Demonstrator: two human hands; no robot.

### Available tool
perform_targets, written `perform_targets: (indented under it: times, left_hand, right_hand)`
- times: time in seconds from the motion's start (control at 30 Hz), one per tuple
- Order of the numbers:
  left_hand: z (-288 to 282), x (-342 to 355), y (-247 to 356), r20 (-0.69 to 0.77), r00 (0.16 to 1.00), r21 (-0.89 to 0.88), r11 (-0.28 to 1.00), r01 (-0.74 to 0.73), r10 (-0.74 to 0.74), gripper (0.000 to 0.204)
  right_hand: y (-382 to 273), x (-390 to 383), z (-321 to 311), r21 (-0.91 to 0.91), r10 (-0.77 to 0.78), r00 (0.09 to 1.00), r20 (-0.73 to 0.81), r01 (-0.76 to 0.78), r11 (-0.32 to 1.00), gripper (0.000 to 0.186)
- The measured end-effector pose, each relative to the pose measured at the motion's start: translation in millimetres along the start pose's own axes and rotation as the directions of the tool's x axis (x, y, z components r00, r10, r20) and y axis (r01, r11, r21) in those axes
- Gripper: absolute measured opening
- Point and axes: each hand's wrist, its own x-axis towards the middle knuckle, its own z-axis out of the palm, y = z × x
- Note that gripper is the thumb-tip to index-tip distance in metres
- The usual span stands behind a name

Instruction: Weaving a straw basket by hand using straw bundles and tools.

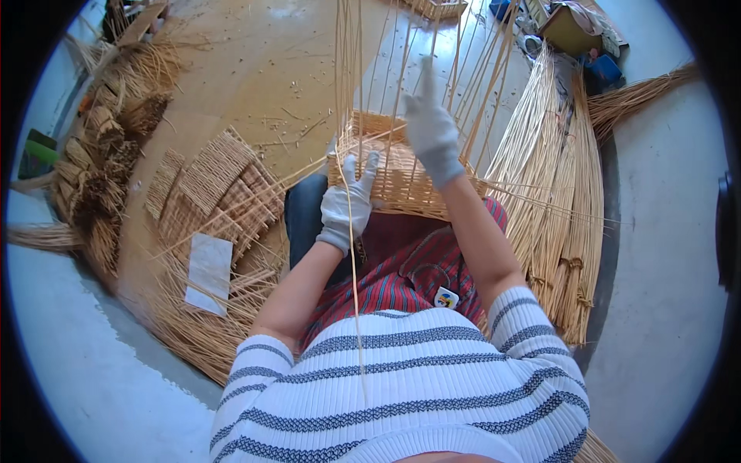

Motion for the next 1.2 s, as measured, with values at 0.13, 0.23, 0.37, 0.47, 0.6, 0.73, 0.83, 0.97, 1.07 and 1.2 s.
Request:
perform_targets:
  times: [0.13,0.23,0.37,0.47,0.6,0.73,0.83,0.97,1.07,1.2]
  left_hand:
    - [-10,4,4,0.049,0.998,-0.096,0.995,-0.031,0.036,0.082]
    - [-10,4,1,0.038,0.998,-0.082,0.996,-0.042,0.045,0.084]
    - [0,1,-1,-0.017,0.998,-0.089,0.994,-0.062,0.061,0.082]
    - [-2,2,5,-0.006,0.999,-0.062,0.997,-0.042,0.042,0.080]
    - [-1,1,4,-0.006,0.999,-0.089,0.995,-0.051,0.051,0.080]
    - [-5,0,8,0.029,0.999,-0.053,0.998,-0.031,0.033,0.082]
    - [-6,0,9,0.062,0.998,-0.061,0.998,-0.001,0.005,0.082]
    - [-3,3,6,0.047,0.999,-0.075,0.997,-0.023,0.027,0.087]
    - [-5,1,6,0.041,0.999,-0.057,0.998,-0.019,0.022,0.087]
    - [-10,-1,14,0.091,0.996,-0.081,0.996,0.020,-0.012,0.085]
  right_hand:
    - [88,-102,48,0.974,0.326,0.941,0.090,-0.151,0.167,0.033]
    - [94,-149,44,0.969,0.522,0.823,0.225,-0.244,-0.034,0.016]
    - [109,-154,35,0.962,0.542,0.795,0.272,-0.244,-0.124,0.016]
    - [104,-155,31,0.939,0.535,0.780,0.323,-0.196,-0.282,0.016]
    - [66,-148,18,0.968,0.447,0.861,0.242,-0.181,-0.176,0.016]
    - [70,-150,12,0.984,0.597,0.782,0.179,-0.140,-0.110,0.013]
    - [104,-164,27,0.964,0.612,0.747,0.260,-0.242,-0.114,0.016]
    - [120,-176,39,0.906,0.577,0.699,0.422,-0.353,-0.235,0.022]
    - [115,-165,32,0.922,0.619,0.695,0.367,-0.361,-0.141,0.021]
    - [125,-154,30,0.917,0.677,0.671,0.301,-0.398,-0.013,0.018]
